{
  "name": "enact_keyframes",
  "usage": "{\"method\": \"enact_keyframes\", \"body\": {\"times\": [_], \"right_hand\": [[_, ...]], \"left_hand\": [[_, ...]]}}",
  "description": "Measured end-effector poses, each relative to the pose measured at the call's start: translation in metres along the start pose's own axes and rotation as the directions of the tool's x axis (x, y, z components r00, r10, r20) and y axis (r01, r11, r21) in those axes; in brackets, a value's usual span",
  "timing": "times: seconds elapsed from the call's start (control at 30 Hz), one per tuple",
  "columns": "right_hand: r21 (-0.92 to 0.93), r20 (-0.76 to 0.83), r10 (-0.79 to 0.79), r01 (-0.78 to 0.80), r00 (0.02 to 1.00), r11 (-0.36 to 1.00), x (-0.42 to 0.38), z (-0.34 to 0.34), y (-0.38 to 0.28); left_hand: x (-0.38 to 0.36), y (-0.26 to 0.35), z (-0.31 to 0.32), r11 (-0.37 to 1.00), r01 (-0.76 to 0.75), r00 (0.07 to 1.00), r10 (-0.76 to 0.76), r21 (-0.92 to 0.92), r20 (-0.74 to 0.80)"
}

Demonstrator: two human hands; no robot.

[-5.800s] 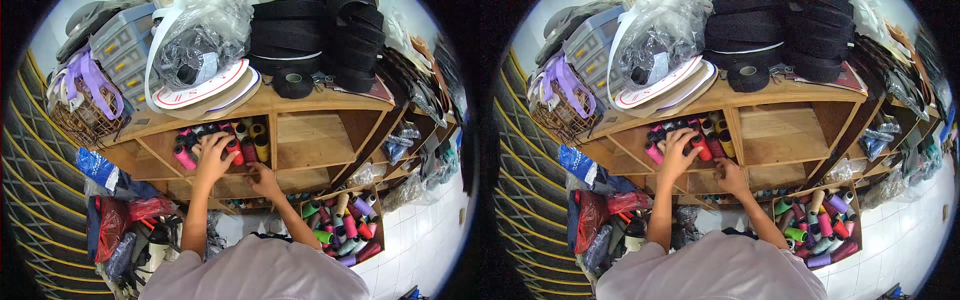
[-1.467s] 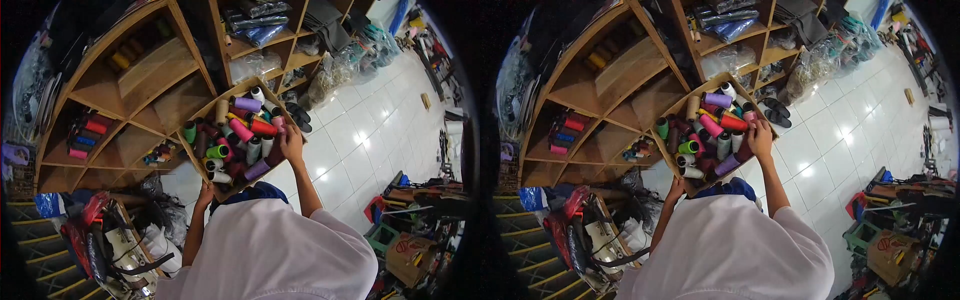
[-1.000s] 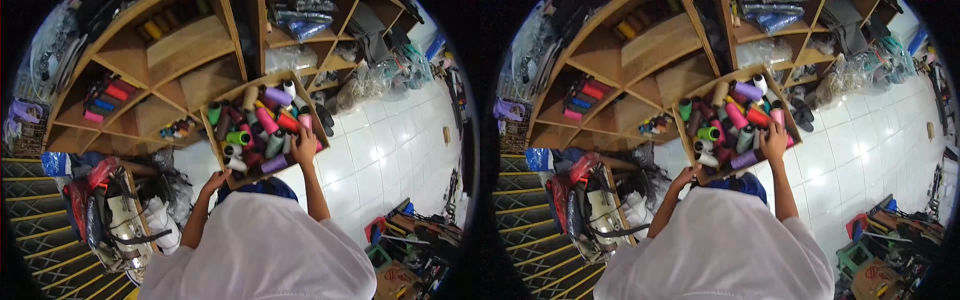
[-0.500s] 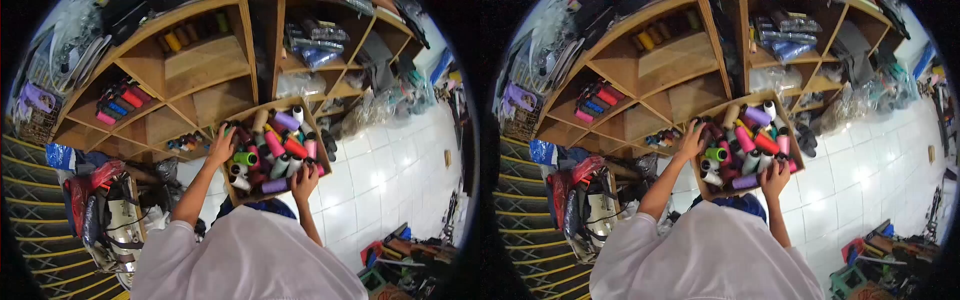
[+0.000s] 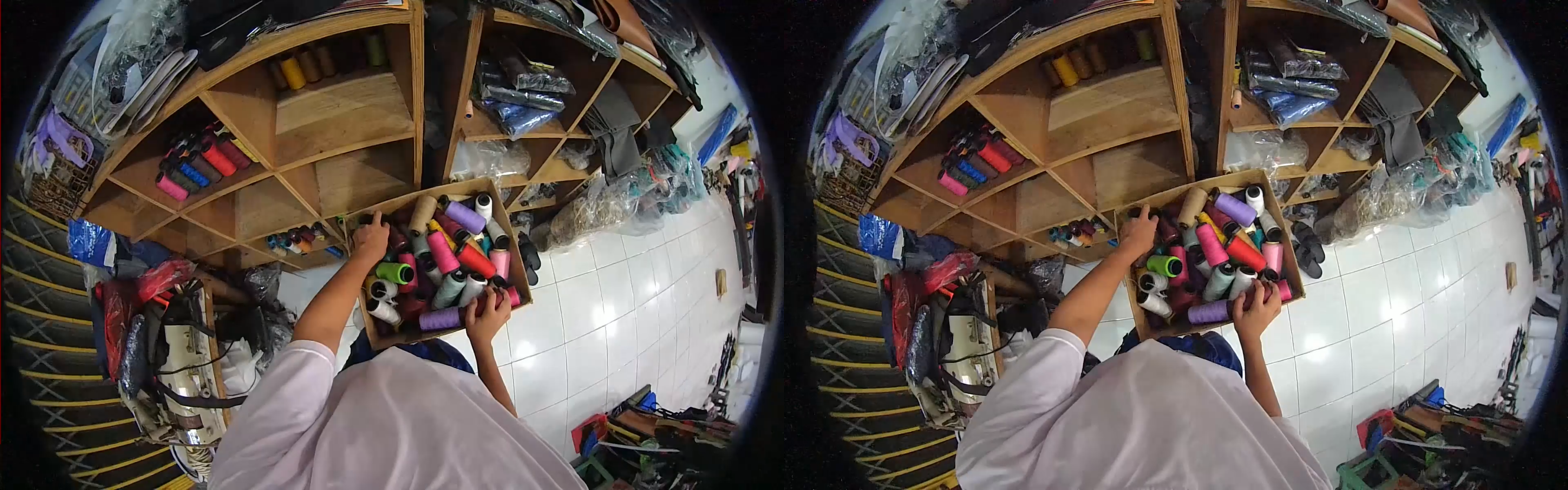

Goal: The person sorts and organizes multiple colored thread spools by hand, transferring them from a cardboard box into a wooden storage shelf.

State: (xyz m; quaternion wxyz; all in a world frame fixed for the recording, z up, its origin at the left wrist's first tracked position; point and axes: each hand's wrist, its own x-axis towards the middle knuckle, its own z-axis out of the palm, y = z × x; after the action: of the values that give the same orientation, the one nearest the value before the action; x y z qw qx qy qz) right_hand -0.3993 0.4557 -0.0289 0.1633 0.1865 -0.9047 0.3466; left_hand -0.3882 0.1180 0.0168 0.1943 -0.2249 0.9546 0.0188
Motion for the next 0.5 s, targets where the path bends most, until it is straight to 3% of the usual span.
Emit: {"method": "enact_keyframes", "body": {"times": [0.03,0.1,0.27,0.33,0.37,0.4,0.5], "right_hand": [[-0.014,-0.003,0.000,0.000,1.000,1.000,0.000,0.001,0.000],[-0.015,-0.002,-0.010,0.010,1.000,1.000,0.000,-0.001,0.000],[-0.009,0.002,0.006,-0.006,1.000,1.000,0.000,-0.002,0.002],[-0.006,0.004,0.000,0.000,1.000,1.000,0.000,-0.003,-0.003],[-0.010,0.011,0.000,0.001,1.000,1.000,0.001,-0.002,-0.004],[-0.016,0.017,0.002,-0.002,1.000,1.000,0.002,-0.002,-0.003],[-0.017,0.017,-0.013,0.013,1.000,1.000,0.002,-0.002,-0.001]], "left_hand": [[0.003,0.000,0.011,1.000,0.001,1.000,-0.001,0.002,0.002],[0.005,0.003,0.034,0.997,-0.077,0.972,0.074,-0.004,-0.223],[-0.009,0.007,0.058,0.994,-0.106,0.961,0.107,0.020,-0.255],[-0.025,0.006,0.052,0.982,-0.183,0.944,0.162,-0.048,-0.288],[-0.036,0.011,0.052,0.976,-0.120,0.944,0.057,-0.180,-0.324],[-0.045,0.009,0.054,0.977,-0.110,0.945,0.047,-0.181,-0.323],[-0.064,0.008,0.064,0.859,-0.174,0.905,-0.053,-0.482,-0.422]]}}
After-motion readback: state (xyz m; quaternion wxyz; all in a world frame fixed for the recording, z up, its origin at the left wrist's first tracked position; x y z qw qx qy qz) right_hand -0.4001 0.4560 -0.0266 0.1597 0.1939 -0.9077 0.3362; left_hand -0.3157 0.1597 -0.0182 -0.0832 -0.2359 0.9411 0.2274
